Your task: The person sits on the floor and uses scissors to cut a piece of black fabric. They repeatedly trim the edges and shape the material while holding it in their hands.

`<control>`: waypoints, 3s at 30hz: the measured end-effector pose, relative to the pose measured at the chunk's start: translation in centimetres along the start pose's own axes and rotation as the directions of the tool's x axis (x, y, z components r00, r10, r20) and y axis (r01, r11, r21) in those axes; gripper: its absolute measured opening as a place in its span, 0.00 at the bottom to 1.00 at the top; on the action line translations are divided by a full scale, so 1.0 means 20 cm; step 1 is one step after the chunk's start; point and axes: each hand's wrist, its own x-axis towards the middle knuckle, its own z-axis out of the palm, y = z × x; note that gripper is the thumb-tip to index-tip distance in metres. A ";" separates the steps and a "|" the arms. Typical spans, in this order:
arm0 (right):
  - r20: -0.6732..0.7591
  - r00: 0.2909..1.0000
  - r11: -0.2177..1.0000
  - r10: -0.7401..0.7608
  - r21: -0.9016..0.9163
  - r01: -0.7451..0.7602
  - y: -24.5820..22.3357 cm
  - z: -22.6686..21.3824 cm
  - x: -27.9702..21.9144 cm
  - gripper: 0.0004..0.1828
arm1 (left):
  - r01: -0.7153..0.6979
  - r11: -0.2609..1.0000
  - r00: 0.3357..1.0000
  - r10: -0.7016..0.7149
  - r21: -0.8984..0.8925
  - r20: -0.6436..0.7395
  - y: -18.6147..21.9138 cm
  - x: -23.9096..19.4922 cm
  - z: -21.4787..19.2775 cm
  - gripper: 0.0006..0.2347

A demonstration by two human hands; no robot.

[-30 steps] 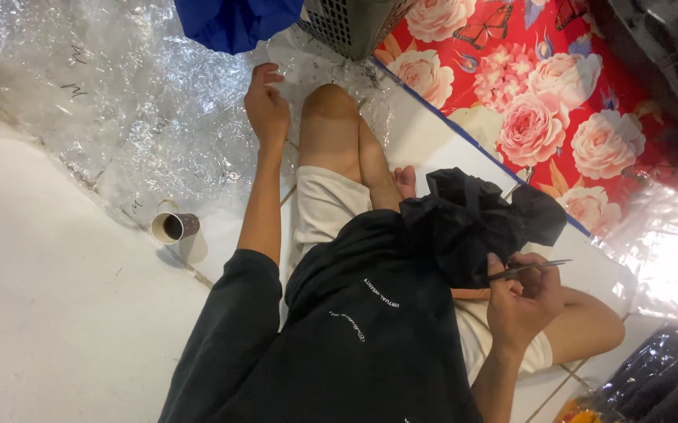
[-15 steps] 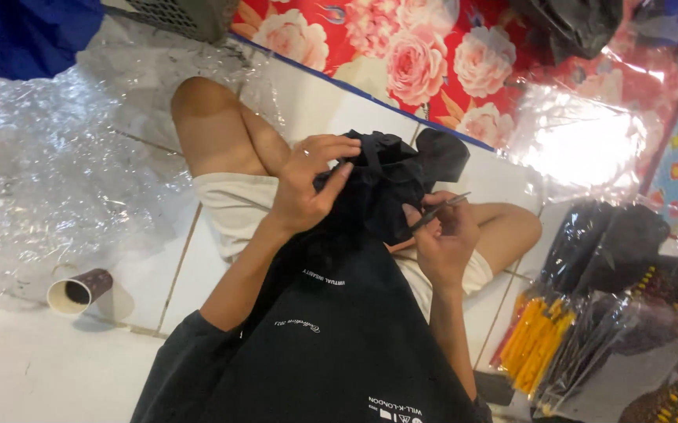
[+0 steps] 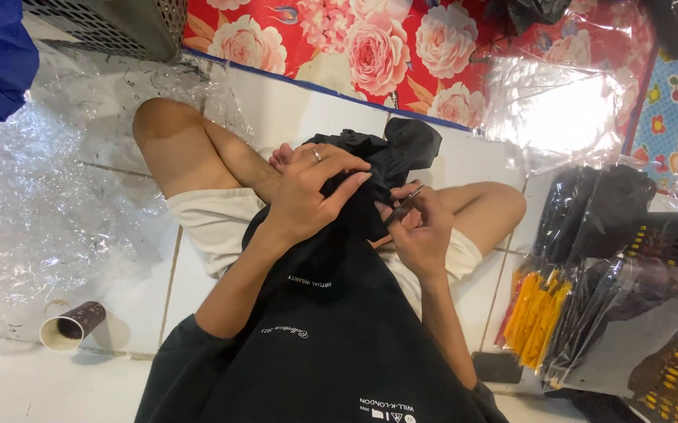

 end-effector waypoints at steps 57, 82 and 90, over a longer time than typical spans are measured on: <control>0.316 0.926 0.878 -0.207 -0.359 0.318 -0.19 -0.18 -0.03 0.18 | 0.055 0.962 0.977 -0.107 -0.268 -0.182 0.07 -0.14 0.11 0.03; 0.050 0.994 0.962 -0.097 -0.250 0.107 -0.10 -0.21 -0.09 0.22 | 0.146 0.946 0.975 -0.187 -0.289 -0.121 0.09 -0.11 0.06 0.03; 0.178 0.981 0.958 -0.075 -0.259 0.120 -0.17 -0.14 -0.06 0.25 | 0.236 0.814 0.959 -0.284 -0.531 -0.009 0.05 -0.13 0.08 0.04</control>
